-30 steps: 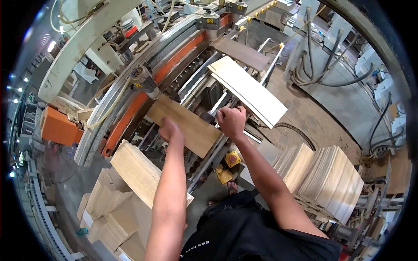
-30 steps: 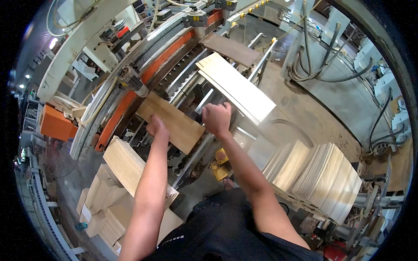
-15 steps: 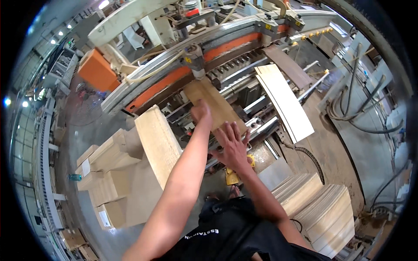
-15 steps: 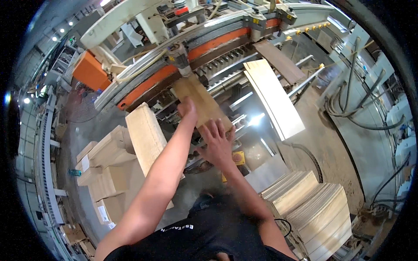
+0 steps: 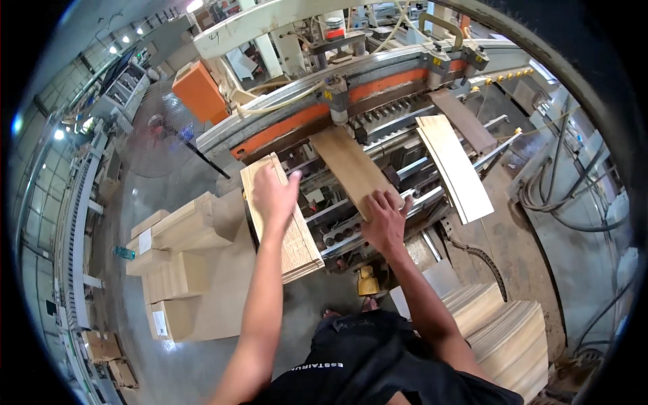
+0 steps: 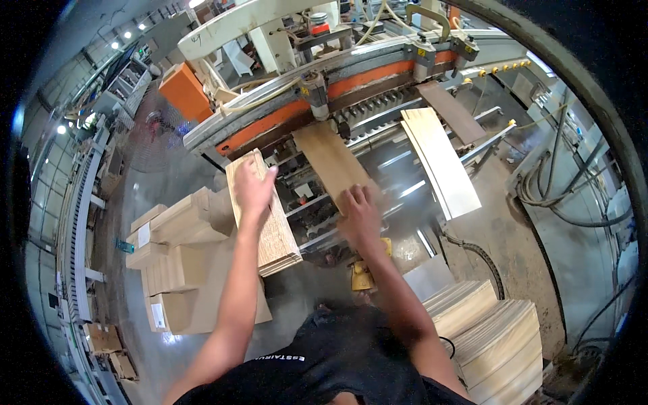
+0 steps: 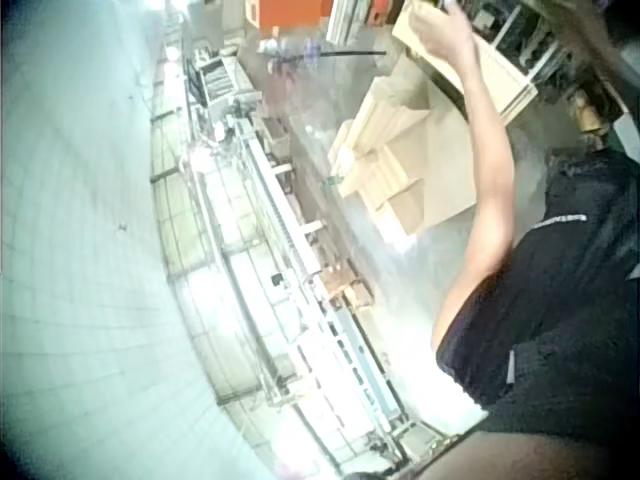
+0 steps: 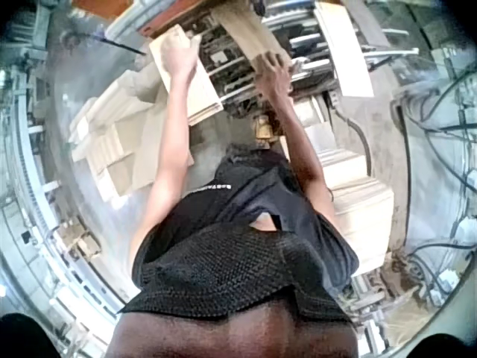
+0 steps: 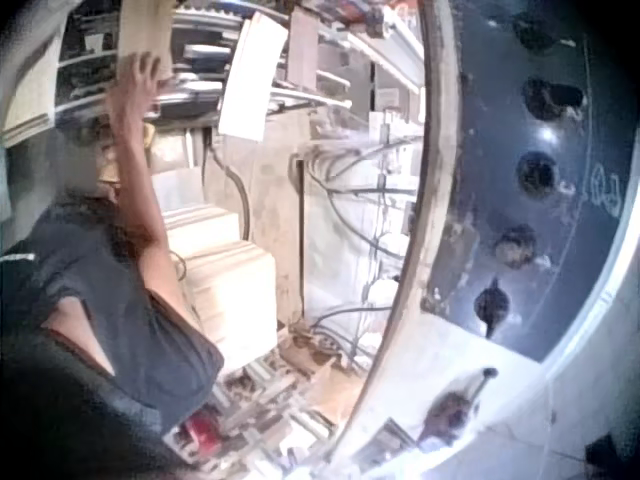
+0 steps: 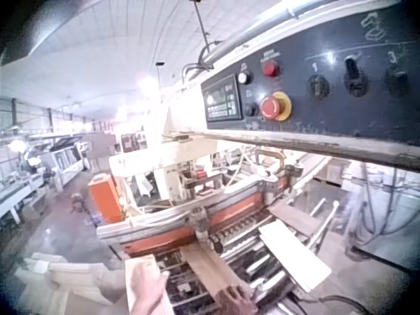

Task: The person feeds wooden planks into a woodworking machine by hand, guiding the pieces along the track.

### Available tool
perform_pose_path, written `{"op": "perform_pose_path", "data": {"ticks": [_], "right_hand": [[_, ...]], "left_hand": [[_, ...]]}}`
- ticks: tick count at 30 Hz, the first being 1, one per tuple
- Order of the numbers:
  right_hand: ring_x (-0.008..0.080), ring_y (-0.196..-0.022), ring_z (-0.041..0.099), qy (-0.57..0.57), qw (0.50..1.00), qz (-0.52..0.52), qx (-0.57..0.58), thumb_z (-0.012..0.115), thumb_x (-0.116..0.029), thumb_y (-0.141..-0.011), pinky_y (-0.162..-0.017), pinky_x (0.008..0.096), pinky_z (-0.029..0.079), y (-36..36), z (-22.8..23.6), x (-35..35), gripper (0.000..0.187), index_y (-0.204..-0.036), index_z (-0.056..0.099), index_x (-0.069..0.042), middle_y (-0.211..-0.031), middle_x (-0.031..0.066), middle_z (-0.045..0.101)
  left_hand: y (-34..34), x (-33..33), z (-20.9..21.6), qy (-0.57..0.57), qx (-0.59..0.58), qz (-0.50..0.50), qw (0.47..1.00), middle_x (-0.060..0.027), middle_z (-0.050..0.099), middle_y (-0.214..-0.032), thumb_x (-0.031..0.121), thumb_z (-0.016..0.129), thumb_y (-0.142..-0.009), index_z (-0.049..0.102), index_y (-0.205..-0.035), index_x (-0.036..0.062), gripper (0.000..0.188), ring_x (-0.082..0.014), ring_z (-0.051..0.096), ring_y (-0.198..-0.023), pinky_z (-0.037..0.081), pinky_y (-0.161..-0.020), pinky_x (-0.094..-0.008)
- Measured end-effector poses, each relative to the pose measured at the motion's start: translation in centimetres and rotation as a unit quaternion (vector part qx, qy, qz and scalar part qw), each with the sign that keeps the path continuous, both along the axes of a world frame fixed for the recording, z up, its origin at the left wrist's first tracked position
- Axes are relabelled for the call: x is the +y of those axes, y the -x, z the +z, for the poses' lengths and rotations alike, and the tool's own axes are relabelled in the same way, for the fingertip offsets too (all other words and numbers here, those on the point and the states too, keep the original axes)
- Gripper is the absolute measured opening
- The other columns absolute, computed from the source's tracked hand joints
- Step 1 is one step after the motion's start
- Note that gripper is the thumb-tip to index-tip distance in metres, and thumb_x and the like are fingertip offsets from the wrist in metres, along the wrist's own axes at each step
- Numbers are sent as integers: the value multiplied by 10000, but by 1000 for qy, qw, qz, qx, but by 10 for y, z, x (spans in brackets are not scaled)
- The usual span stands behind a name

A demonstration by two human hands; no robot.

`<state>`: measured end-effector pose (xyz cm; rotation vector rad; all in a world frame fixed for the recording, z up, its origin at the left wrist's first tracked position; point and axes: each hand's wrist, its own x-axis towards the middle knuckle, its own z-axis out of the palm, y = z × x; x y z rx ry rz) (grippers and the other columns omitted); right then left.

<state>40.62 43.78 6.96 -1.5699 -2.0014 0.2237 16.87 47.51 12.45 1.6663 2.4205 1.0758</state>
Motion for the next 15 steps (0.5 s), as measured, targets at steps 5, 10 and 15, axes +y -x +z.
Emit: {"op": "perform_pose_path", "data": {"ticks": [5, 10, 15], "right_hand": [[269, -1152, 567, -71, 994, 12, 87, 742, -156, -689, -1099, 570, 182, -34, 13, -38, 396, -1070, 662, -80, -1127, 86, 662], [158, -778, 587, 48, 856, -105, 504, 652, -209, -889, -708, 298, 476, -107, -10, -60, 197, -964, 660, -27, -874, 56, 648], [162, -794, 601, -3, 764, -237, 600, 533, -264, -948, -710, 306, 497, -156, -8, -91, 297, -1023, 628, 6, -914, 85, 639]], "left_hand": [[28, -34, -14, 107, 20, 82, 991, -217, 280, -1463, 455, 653, -805, 426, -1337, 40, 711, -374, 223, -1378, 265, -1044, -609], [20, -28, -10, 92, -7, 62, 994, -213, 283, -1462, 464, 647, -807, 415, -1353, 48, 725, -378, 240, -1370, 325, -1017, -590], [22, -30, -5, 93, 1, 73, 993, -208, 297, -1452, 441, 655, -804, 434, -1336, 49, 698, -374, 269, -1352, 342, -1010, -574]]}}
